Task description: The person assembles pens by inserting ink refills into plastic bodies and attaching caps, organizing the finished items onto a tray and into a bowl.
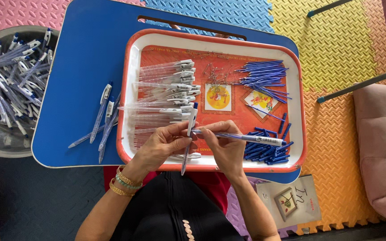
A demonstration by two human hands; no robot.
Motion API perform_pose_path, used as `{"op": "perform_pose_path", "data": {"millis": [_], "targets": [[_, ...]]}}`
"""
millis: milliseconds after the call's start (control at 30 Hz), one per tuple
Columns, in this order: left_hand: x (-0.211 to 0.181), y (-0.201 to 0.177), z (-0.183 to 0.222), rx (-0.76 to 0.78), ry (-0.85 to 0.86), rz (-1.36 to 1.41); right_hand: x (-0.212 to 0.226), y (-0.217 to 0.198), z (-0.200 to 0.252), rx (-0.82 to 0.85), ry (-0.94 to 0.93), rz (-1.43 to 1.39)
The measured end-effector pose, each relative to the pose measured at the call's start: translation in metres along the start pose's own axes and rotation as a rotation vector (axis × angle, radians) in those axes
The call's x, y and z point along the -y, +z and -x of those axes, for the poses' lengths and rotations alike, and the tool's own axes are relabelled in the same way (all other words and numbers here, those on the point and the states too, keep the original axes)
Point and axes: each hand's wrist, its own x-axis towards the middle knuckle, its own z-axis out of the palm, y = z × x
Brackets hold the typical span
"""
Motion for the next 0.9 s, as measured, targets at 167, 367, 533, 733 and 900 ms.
{"op": "perform_pose_path", "data": {"millis": [167,367,533,733,900], "targets": [[0.005,0.002,0.003,-0.031,-0.004,0.020,0.002,0.008,0.002,-0.012,-0.103,-0.022],[0.007,0.014,0.005,-0.109,0.006,-0.098,0.003,0.013,0.008,-0.039,-0.707,0.786],[0.023,-0.014,-0.003,-0.095,-0.036,-0.109,0.012,0.006,0.009,0.128,-0.698,0.398],[0.021,-0.017,0.000,0.032,-0.111,-0.130,0.014,-0.016,-0.026,0.089,-0.089,0.139],[0.007,-0.005,0.003,0.171,-0.143,-0.111,-0.027,-0.033,-0.039,0.276,0.128,-0.206]]}}
